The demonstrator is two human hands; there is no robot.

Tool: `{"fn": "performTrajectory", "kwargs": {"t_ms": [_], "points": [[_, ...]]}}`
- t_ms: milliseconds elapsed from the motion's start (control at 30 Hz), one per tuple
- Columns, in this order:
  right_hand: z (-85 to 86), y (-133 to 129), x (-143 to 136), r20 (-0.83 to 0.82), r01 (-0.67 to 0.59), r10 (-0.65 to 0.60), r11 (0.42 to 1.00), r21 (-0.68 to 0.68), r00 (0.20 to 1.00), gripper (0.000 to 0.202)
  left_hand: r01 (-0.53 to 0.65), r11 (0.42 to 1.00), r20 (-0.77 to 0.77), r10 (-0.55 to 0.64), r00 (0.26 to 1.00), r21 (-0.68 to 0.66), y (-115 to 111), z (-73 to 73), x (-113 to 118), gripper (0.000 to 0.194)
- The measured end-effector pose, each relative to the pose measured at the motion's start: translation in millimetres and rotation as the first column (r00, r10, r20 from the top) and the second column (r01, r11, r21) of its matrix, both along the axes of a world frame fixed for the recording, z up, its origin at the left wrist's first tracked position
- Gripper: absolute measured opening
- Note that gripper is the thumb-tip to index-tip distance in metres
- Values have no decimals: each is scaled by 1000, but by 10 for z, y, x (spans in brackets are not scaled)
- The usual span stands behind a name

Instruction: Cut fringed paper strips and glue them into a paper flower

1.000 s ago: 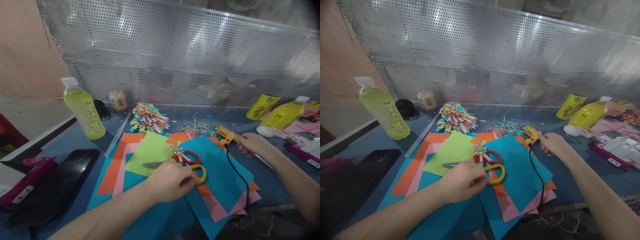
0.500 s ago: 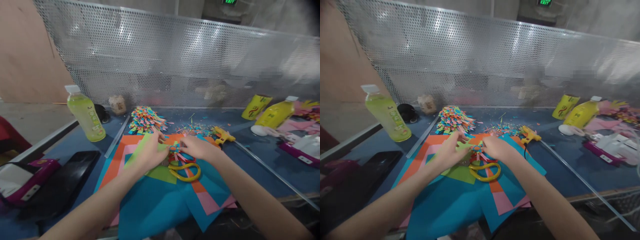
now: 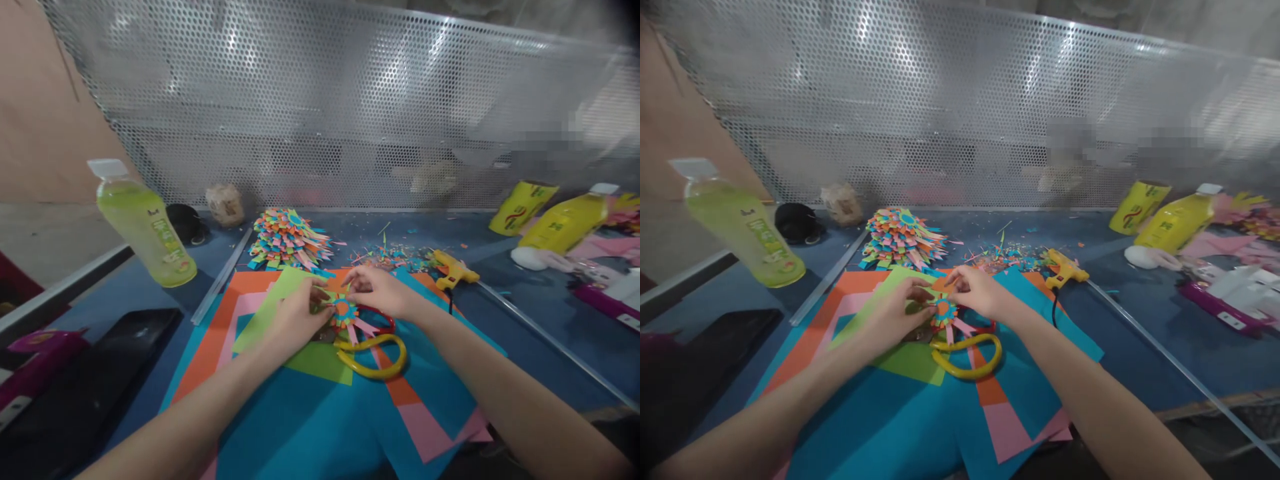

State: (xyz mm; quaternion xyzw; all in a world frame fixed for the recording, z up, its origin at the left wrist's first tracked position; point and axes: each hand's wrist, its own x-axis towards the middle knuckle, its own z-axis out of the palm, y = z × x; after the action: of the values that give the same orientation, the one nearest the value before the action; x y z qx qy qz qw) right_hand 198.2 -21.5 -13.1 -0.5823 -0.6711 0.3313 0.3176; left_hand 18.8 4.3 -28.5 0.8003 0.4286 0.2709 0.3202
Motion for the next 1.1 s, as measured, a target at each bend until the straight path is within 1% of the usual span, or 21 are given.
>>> {"fn": "performTrajectory", "kwargs": {"t_ms": [100, 200, 267, 333, 400, 467, 567, 700, 800, 867, 1000, 1100], "points": [[53, -31, -4, -197, 24, -10, 997, 71, 980, 18, 18, 998, 144, -9, 989, -56, -3, -6, -24, 40], [59, -44, -13, -340, 69, -23, 990, 124, 940, 19, 91, 978, 308, -29, 951, -190, -28, 36, -44, 40], [45, -46, -19, -405, 103, -41, 986, 133, 914, 23, 89, 961, 353, 9, 936, -261, -36, 68, -46, 37], [32, -50, -28, -446, 126, -62, 985, 116, 893, 26, 51, 954, 375, 66, 925, -295, -31, 90, -44, 36], [26, -58, -41, -462, 118, -71, 990, 74, 884, 30, 36, 953, 398, 91, 913, -300, -20, 104, -43, 34], [23, -68, -57, -457, 80, -61, 997, 23, 887, 33, 47, 950, 407, 88, 909, -310, -14, 111, -46, 34], [5, -80, -77, -445, 36, -47, 999, -33, 894, 31, 68, 936, 399, 81, 913, -346, -28, 123, -53, 37], [-34, -80, -93, -463, 74, -89, 996, -49, 882, 36, 86, 927, 426, 84, 901, -366, -64, 140, -51, 40], [-49, -84, -108, -480, 106, -118, 993, -51, 869, 40, 110, 925, 458, 75, 886, -365, -77, 143, -44, 48], [-54, -92, -119, -492, 111, -126, 992, -59, 862, 41, 120, 917, 472, 81, 878, -380, -78, 138, -45, 48], [-81, -94, -130, -515, 92, -124, 992, -88, 848, 40, 92, 921, 462, 102, 881, -378, -76, 125, -61, 40], [-107, -66, -129, -518, 48, -107, 991, -127, 849, 36, 57, 938, 452, 111, 885, -342, -73, 108, -80, 41]]}}
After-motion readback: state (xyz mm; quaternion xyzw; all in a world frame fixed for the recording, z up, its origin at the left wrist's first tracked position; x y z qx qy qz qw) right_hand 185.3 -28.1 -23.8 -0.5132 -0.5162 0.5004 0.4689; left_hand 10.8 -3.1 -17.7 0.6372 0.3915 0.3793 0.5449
